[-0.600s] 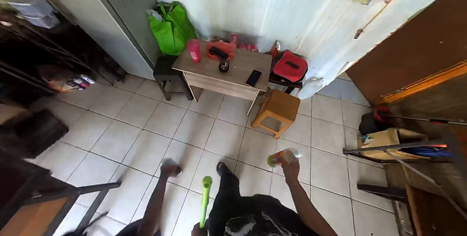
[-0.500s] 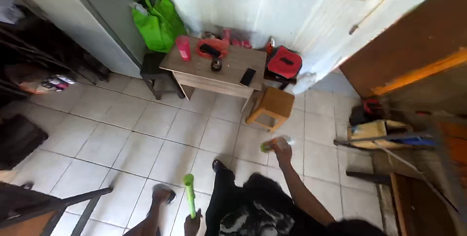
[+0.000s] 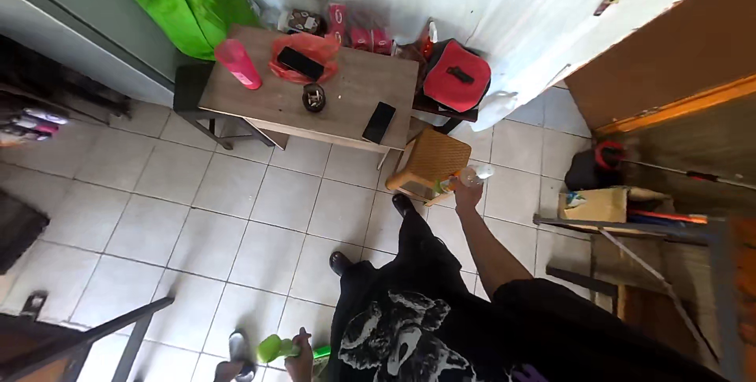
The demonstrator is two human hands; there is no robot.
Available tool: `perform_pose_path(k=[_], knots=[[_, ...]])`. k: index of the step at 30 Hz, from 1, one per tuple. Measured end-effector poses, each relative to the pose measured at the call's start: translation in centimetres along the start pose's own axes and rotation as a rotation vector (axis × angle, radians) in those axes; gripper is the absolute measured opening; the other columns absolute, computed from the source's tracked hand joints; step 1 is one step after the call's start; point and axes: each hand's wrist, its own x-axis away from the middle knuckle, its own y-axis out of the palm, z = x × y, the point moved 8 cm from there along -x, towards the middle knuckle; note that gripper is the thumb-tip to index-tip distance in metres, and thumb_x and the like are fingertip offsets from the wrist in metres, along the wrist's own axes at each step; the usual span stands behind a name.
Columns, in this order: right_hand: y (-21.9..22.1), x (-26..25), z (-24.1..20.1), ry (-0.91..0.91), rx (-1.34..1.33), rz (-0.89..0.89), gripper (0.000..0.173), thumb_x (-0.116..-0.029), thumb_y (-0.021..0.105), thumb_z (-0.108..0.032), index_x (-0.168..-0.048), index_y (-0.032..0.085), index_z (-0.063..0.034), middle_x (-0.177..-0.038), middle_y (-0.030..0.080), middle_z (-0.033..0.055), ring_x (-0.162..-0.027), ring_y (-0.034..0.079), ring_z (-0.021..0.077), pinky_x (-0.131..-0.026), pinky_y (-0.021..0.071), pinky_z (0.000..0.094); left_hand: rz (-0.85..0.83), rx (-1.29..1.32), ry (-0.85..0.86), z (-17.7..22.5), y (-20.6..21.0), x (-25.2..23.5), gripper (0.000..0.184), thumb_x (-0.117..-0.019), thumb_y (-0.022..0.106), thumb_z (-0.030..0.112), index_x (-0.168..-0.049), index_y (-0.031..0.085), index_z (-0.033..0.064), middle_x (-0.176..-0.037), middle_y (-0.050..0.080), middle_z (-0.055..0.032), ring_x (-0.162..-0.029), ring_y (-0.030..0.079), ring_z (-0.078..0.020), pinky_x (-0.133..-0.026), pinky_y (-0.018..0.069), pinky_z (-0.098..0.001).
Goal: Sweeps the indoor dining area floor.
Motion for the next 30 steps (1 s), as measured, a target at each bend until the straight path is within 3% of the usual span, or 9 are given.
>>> perform_pose_path(k=[7, 12, 15, 17, 20, 22, 26, 28, 30], knots=[[4.0, -14.9, -2.2, -0.059, 0.213, -0.198, 0.092, -0.0767, 0.091, -0.022, -0.15, 0.041, 0.0015, -0.141, 0.057, 0.0264, -0.133, 0.055, 0.0382, -0.112, 0.0444, 0.054, 0.279, -0.072, -0.214, 9.5, 6.4, 9.5, 0.039, -0.1069, 0.053, 0.019, -0.107, 0.066, -0.0171, -0.104, 0.068, -0.0334, -0.099, 0.065, -0.0408, -0.096, 0.0496, -0.056], [6.9, -21.9, 0.9, -0.08, 0.284, -0.339, 0.093, -0.0709, 0.095, -0.022, -0.148, 0.047, -0.0009, -0.14, 0.059, 0.0245, -0.133, 0.055, 0.0376, -0.112, 0.0436, 0.0559, 0.393, -0.13, -0.385, 14.8, 7.9, 14.8, 0.043, -0.1078, 0.052, 0.025, -0.11, 0.066, -0.0157, -0.108, 0.069, -0.0315, -0.105, 0.066, -0.0381, -0.1, 0.0482, -0.054], [8.1, -23.4, 3.1, -0.051, 0.26, -0.413, 0.095, -0.0698, 0.095, -0.016, -0.149, 0.045, -0.002, -0.141, 0.058, 0.0242, -0.133, 0.055, 0.0373, -0.111, 0.0446, 0.056, 0.462, 0.032, -0.545, 15.9, 9.6, 18.3, 0.042, -0.1095, 0.049, 0.025, -0.116, 0.062, -0.0141, -0.108, 0.067, -0.0247, -0.101, 0.063, -0.024, -0.097, 0.0503, -0.0404], [7.8, -23.1, 3.8, -0.015, 0.274, -0.443, 0.098, -0.0712, 0.094, -0.013, -0.152, 0.04, -0.0011, -0.144, 0.056, 0.0253, -0.134, 0.054, 0.0383, -0.112, 0.0439, 0.056, 0.493, 0.163, -0.581, 15.7, 11.2, 20.3, 0.044, -0.1107, 0.044, 0.028, -0.119, 0.059, -0.0125, -0.107, 0.064, -0.0198, -0.096, 0.059, -0.0168, -0.09, 0.051, -0.0356], [7.3, -23.0, 4.7, 0.008, 0.317, -0.452, 0.1, -0.0751, 0.092, -0.018, -0.154, 0.034, 0.0037, -0.145, 0.054, 0.0265, -0.134, 0.054, 0.0357, -0.113, 0.0458, 0.0494, 0.544, 0.343, -0.687, 15.6, 14.0, 22.5, 0.044, -0.1117, 0.042, 0.031, -0.127, 0.057, -0.0077, -0.118, 0.063, -0.0197, -0.105, 0.06, -0.0215, -0.092, 0.0522, -0.0432], [7.3, -22.5, 5.7, 0.037, 0.251, -0.526, 0.095, -0.0799, 0.087, -0.009, -0.155, 0.03, 0.0044, -0.147, 0.051, 0.0263, -0.133, 0.056, 0.0338, -0.11, 0.0504, 0.045, 0.604, 0.425, -0.73, 16.3, 15.2, 23.8, 0.043, -0.1119, 0.042, 0.03, -0.128, 0.058, -0.0068, -0.12, 0.065, -0.0203, -0.109, 0.061, -0.0242, -0.094, 0.0527, -0.0461], [6.1, -18.7, 5.7, 0.024, 0.753, -0.93, 0.063, -0.0968, 0.072, -0.026, -0.146, 0.048, 0.0056, -0.147, 0.051, 0.0278, -0.135, 0.052, 0.0386, -0.112, 0.0436, 0.0548, 0.71, 0.473, -0.721, 15.9, 16.7, 26.3, 0.038, -0.1107, 0.045, 0.025, -0.12, 0.064, -0.0069, -0.115, 0.07, -0.0192, -0.106, 0.066, -0.0248, -0.093, 0.0555, -0.0463], [5.4, -14.0, 3.6, -0.2, 1.062, -1.266, 0.054, -0.1079, 0.053, -0.034, -0.143, 0.052, 0.0063, -0.144, 0.054, 0.0294, -0.133, 0.054, 0.0402, -0.11, 0.0454, 0.0547, 0.817, 0.494, -0.735, 15.5, 17.0, 27.7, 0.036, -0.1099, 0.048, 0.024, -0.117, 0.066, -0.0068, -0.113, 0.072, -0.0191, -0.102, 0.069, -0.0251, -0.091, 0.0568, -0.0464], [5.1, -6.0, -2.3, -0.37, 1.066, -1.388, 0.045, -0.1079, 0.05, -0.026, -0.133, 0.059, 0.0099, -0.131, 0.062, 0.031, -0.118, 0.062, 0.0393, -0.101, 0.0519, 0.0518, 0.996, 0.547, -0.747, 15.3, 16.8, 28.8, 0.034, -0.1086, 0.052, 0.024, -0.113, 0.068, -0.0065, -0.107, 0.073, -0.0181, -0.097, 0.069, -0.0241, -0.088, 0.0577, -0.0449]])
